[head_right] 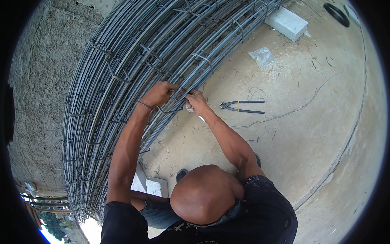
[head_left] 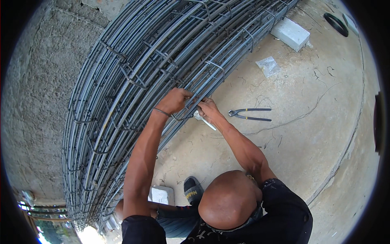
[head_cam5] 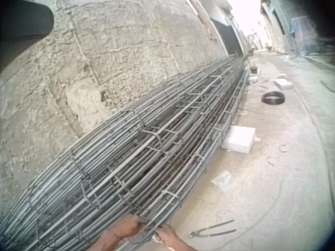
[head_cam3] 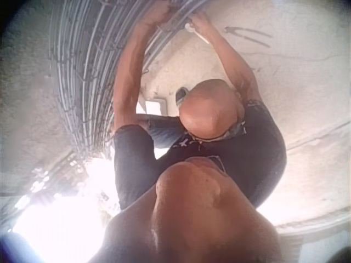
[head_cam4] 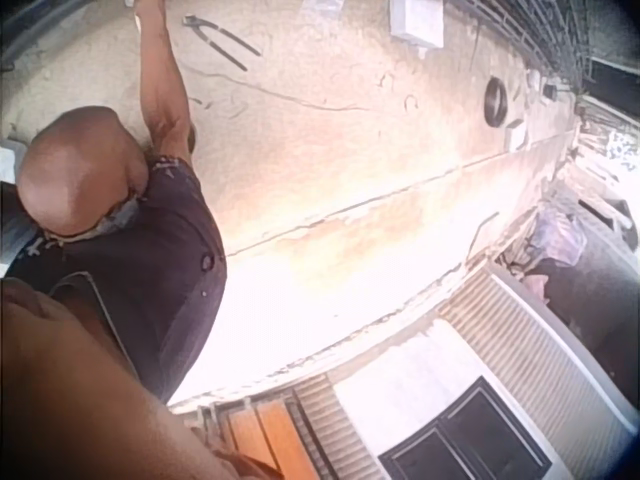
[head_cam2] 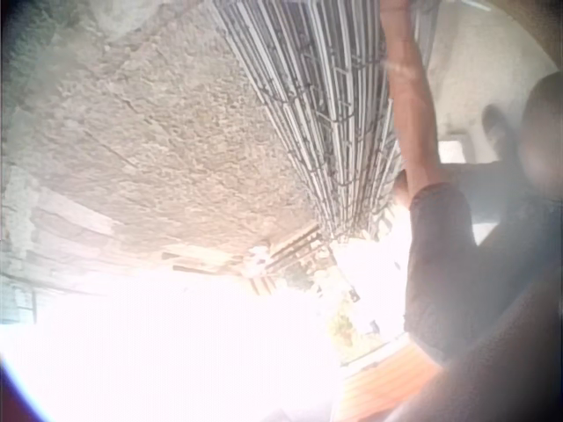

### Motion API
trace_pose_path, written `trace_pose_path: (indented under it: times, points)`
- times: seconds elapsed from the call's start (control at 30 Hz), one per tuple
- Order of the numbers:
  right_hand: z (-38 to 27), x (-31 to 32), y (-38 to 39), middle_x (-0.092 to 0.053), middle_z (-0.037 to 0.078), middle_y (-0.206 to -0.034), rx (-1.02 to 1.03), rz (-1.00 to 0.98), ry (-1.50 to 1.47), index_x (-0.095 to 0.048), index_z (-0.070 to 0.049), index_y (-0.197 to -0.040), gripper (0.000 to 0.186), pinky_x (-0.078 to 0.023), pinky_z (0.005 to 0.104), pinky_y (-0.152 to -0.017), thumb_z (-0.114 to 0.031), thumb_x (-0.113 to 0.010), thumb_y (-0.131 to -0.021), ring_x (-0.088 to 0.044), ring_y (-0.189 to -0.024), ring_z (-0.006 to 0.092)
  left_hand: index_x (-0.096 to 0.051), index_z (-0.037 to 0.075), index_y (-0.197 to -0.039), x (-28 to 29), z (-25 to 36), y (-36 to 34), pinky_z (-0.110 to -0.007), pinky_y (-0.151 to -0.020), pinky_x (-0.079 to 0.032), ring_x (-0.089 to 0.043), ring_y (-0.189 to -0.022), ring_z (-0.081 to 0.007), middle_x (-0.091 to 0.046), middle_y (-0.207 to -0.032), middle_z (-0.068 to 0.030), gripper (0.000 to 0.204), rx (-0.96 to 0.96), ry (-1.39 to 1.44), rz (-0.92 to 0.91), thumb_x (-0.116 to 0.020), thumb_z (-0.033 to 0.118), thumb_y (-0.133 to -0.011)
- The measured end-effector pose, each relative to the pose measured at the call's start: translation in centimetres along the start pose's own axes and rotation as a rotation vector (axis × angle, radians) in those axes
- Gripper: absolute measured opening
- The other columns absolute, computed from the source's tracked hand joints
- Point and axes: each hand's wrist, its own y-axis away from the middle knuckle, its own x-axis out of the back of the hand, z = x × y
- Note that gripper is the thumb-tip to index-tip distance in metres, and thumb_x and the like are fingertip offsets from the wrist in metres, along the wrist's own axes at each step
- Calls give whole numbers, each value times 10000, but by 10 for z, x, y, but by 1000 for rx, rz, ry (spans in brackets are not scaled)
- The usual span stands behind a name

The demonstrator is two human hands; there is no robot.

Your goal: The person ties pieces of steel rebar together using thin wire, wrapping the wire around the joints and twisting it tightly by hand and then with pliers.

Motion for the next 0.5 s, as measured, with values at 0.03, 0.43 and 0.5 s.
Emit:
trace_pose_path:
  times: [0.03, 0.43, 0.5]
  points:
    - [0, -2, 0, -634, 50, -729, -2, 13, -7, -626, -30, -887, 121, -230, 231, -346, -149, -647, -883, -363, -401, 49, -684, 60, -1023, 1, -3, 0, -412, -670, -489, -626, -717, -373, -631, -810, -235, 377, -53, 2, 13, -565, -35, -679]
    - [-6, 1, 2, -648, 57, -775, 20, -53, 26, -620, -25, -919, 94, -270, 240, -368, -108, -575, -917, -365, -414, 58, -668, 59, -823, -31, -7, 8, -415, -553, -478, -627, -620, -337, -627, -668, -165, 91, -40, -240, 370, -597, 98, -783]
    - [-5, -3, 1, -643, 60, -779, 32, -83, 48, -618, -22, -926, 99, -283, 241, -382, -103, -562, -921, -388, -443, 62, -662, 56, -825, -43, 0, 12, -414, -548, -476, -633, -633, -334, -623, -665, -170, 89, 98, -212, 514, -604, 122, -811]
